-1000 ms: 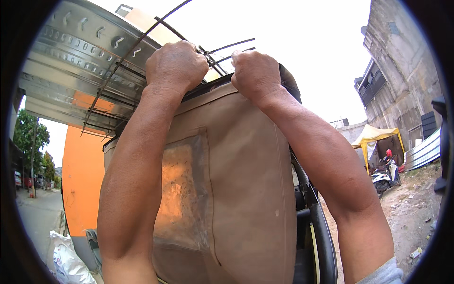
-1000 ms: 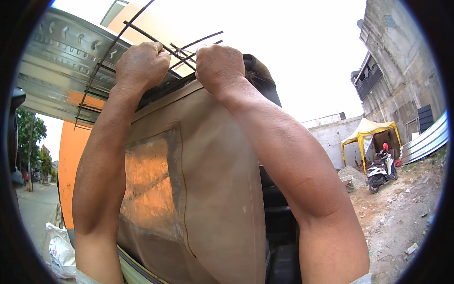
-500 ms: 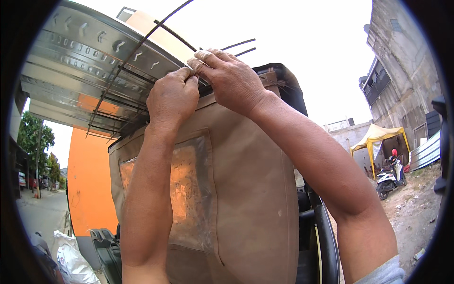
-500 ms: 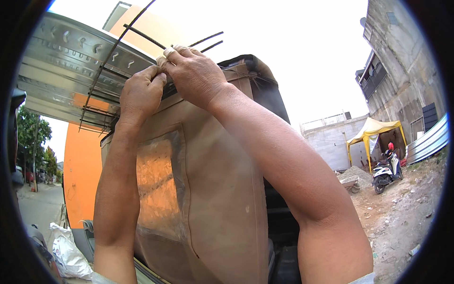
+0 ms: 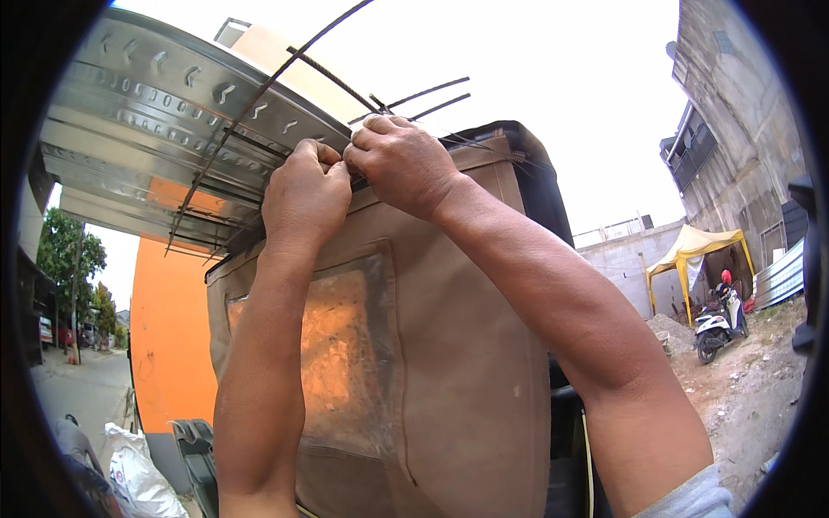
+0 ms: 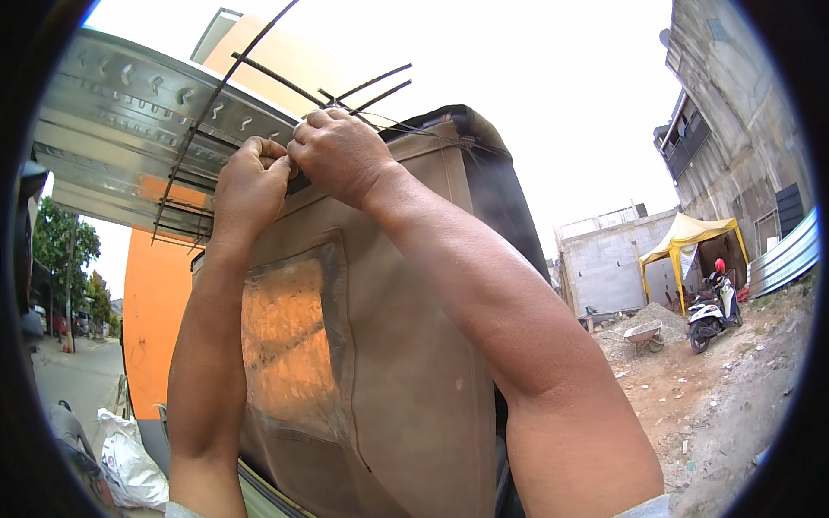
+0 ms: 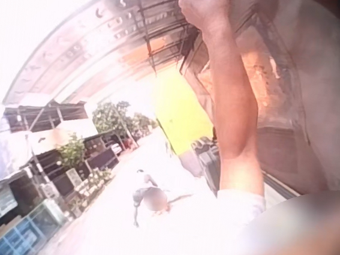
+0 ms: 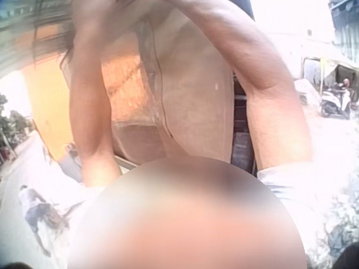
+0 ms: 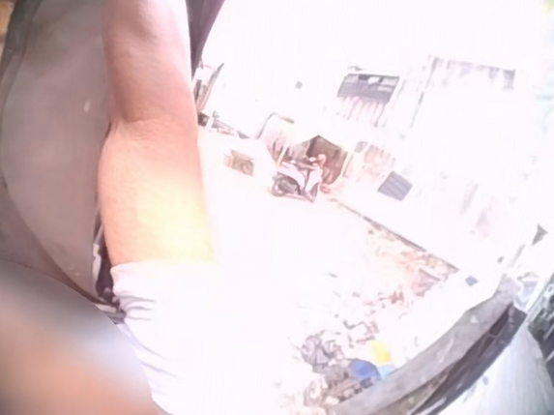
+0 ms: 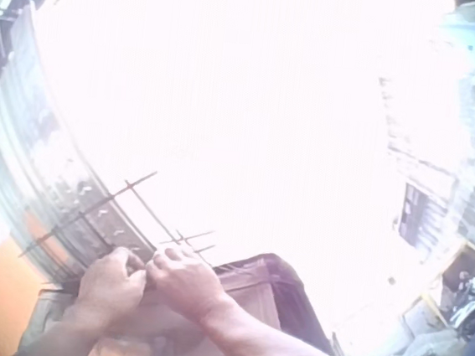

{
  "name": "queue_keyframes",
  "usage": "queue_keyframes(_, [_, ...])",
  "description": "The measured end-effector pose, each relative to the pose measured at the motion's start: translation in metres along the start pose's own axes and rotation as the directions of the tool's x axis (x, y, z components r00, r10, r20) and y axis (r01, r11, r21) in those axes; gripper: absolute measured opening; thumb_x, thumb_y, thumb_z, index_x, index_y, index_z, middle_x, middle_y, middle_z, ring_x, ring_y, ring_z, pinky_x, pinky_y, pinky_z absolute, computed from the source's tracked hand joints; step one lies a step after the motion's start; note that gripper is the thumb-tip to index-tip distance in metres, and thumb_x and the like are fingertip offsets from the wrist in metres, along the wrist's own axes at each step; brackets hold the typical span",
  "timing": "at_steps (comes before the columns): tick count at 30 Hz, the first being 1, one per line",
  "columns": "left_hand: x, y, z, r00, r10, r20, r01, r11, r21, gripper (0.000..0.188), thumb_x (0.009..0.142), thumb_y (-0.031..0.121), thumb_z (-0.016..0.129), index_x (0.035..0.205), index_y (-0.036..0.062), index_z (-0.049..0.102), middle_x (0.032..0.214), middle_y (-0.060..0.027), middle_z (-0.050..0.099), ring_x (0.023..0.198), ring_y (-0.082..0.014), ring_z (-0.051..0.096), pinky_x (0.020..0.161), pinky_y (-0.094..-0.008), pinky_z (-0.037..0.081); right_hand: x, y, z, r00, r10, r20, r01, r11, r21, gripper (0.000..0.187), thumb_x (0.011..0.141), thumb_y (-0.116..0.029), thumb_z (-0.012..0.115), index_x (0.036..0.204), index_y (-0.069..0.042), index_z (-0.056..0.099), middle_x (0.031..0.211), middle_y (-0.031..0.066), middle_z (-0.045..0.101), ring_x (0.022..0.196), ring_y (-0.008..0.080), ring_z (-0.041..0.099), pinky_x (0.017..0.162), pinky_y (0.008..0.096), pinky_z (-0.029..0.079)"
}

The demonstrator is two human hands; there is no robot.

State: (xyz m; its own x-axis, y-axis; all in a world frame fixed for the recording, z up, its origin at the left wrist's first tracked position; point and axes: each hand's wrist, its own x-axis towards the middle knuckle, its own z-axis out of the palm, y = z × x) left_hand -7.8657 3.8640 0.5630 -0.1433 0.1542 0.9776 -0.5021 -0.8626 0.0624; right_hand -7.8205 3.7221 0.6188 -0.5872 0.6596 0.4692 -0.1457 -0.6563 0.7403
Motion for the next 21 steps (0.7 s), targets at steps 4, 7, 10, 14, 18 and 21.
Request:
queue_keyframes(4, [0.003, -0.010, 0.005, 1.000, -0.001, -0.009, 0.000, 0.999, -0.048, 0.019, 0.093, 0.024, 0.059, 0.102, 0.0097, 0.066, 0.092, -0.0158, 0.073, 0.093, -0.0341, 0.070, 0.083, -0.0461, 0.053, 0.010, -0.005, 0.006, 0.995, 0.014, 0.094, -0.004, 0.995, -0.102, 0.014, 0.089, -0.021, 0.061, 0.086, -0.014, 0.072, 0.094, 0.0005, 0.071, 0.104, 0.0176, 0.062, 0.096, 0.0331, 0.047])
queue_keyframes(7, [0.001, -0.009, 0.007, 0.999, 0.011, -0.036, -0.009, 0.998, 0.063, 0.018, 0.093, 0.026, 0.059, 0.101, 0.0112, 0.066, 0.093, -0.0145, 0.073, 0.092, -0.0336, 0.070, 0.083, -0.0462, 0.052, 0.012, -0.010, 0.008, 0.997, 0.031, 0.077, -0.022, 0.994, -0.112, 0.014, 0.089, -0.021, 0.061, 0.088, -0.013, 0.073, 0.095, 0.0009, 0.071, 0.103, 0.0179, 0.062, 0.096, 0.0334, 0.047])
queue_keyframes(10, [-0.007, -0.009, 0.007, 0.999, 0.028, -0.042, -0.020, 0.983, 0.183, 0.020, 0.093, 0.029, 0.060, 0.101, 0.0125, 0.067, 0.093, -0.0132, 0.073, 0.092, -0.0327, 0.070, 0.083, -0.0457, 0.052, 0.005, -0.010, 0.005, 0.998, 0.046, 0.035, -0.043, 0.996, -0.078, 0.015, 0.088, -0.019, 0.060, 0.087, -0.013, 0.073, 0.094, 0.0008, 0.071, 0.106, 0.0181, 0.061, 0.101, 0.0325, 0.044])
queue_keyframes(14, [-0.016, -0.021, -0.002, 0.997, -0.060, -0.051, 0.060, 0.998, 0.014, 0.023, 0.091, 0.032, 0.061, 0.100, 0.0125, 0.069, 0.093, -0.0125, 0.073, 0.091, -0.0309, 0.070, 0.082, -0.0446, 0.052, -0.004, -0.002, -0.003, 0.998, -0.061, 0.022, 0.061, 0.998, -0.005, 0.010, 0.086, -0.019, 0.066, 0.089, -0.011, 0.071, 0.094, 0.0027, 0.068, 0.110, 0.0195, 0.059, 0.105, 0.0364, 0.044])
queue_keyframes(18, [-0.012, -0.038, -0.017, 0.981, -0.113, -0.158, 0.109, 0.993, -0.034, 0.027, 0.091, 0.032, 0.059, 0.100, 0.0090, 0.071, 0.091, -0.0111, 0.073, 0.088, -0.0281, 0.070, 0.081, -0.0411, 0.052, 0.001, -0.002, -0.009, 0.943, -0.181, 0.279, 0.160, 0.982, 0.098, 0.008, 0.089, -0.019, 0.064, 0.091, -0.014, 0.071, 0.093, 0.0009, 0.067, 0.106, 0.0184, 0.062, 0.106, 0.0370, 0.045])
queue_keyframes(21, [0.005, -0.040, -0.026, 0.976, -0.214, -0.037, 0.203, 0.961, -0.188, 0.030, 0.092, 0.032, 0.058, 0.098, 0.0065, 0.071, 0.091, -0.0105, 0.073, 0.089, -0.0269, 0.070, 0.082, -0.0397, 0.052, 0.010, -0.008, -0.013, 0.858, -0.186, 0.479, 0.170, 0.982, 0.078, 0.011, 0.091, -0.014, 0.062, 0.095, -0.016, 0.072, 0.092, 0.0000, 0.068, 0.101, 0.0174, 0.065, 0.095, 0.0354, 0.050])
